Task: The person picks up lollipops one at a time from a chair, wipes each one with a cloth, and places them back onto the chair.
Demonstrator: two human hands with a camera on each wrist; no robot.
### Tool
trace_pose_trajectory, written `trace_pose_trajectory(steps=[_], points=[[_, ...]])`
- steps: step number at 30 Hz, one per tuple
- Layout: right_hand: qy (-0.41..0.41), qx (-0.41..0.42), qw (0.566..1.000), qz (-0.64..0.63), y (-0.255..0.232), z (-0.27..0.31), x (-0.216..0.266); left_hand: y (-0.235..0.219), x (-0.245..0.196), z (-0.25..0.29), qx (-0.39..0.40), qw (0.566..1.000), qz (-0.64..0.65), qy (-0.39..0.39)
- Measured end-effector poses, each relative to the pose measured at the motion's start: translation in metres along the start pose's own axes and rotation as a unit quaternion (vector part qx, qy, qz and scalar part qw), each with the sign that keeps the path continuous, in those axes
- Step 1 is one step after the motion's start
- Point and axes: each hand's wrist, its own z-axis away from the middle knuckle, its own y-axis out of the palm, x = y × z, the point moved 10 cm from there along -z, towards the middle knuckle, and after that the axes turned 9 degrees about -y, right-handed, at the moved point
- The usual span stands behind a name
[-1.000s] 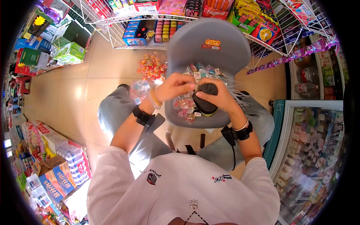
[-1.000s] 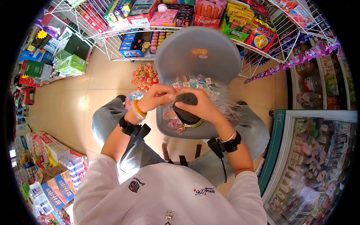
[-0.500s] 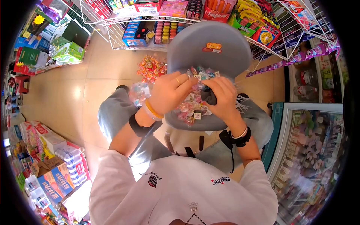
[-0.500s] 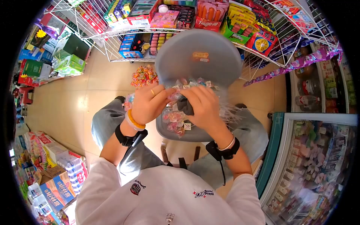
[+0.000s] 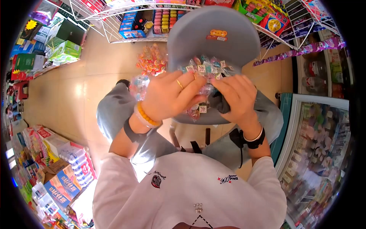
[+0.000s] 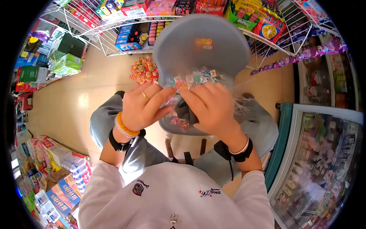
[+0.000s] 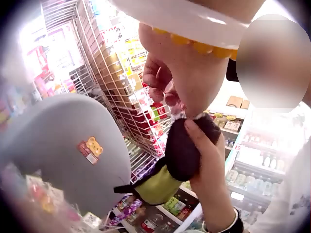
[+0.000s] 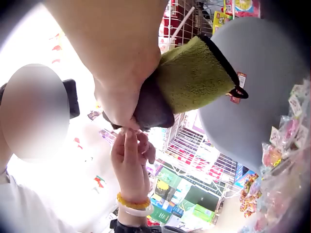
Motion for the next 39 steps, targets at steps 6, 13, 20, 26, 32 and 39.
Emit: trace_pose_trajectory(steps=[6, 13, 20, 26, 32, 39], points=[[0.213, 0.096, 0.895, -0.379, 0.063, 0.033, -0.032, 0.054, 0.033, 0.021, 0.157, 0.93, 0.31, -0.119], [0.393, 0.047, 0.712, -0.58, 0.092, 0.061, -0.033, 0.087, 0.052, 0.041, 0.173, 0.78, 0.519, -0.303], [0.402, 0.041, 0.698, -0.592, 0.095, 0.066, -0.033, 0.095, 0.052, 0.049, 0.189, 0.688, 0.594, -0.371], [0.377, 0.031, 0.717, -0.585, 0.093, 0.063, -0.03, 0.099, 0.05, 0.052, 0.175, 0.628, 0.657, -0.378], [0.354, 0.036, 0.749, -0.559, 0.088, 0.06, -0.029, 0.099, 0.05, 0.053, 0.157, 0.627, 0.659, -0.384], [0.298, 0.019, 0.793, -0.531, 0.08, 0.05, -0.027, 0.098, 0.049, 0.051, 0.16, 0.636, 0.656, -0.372]])
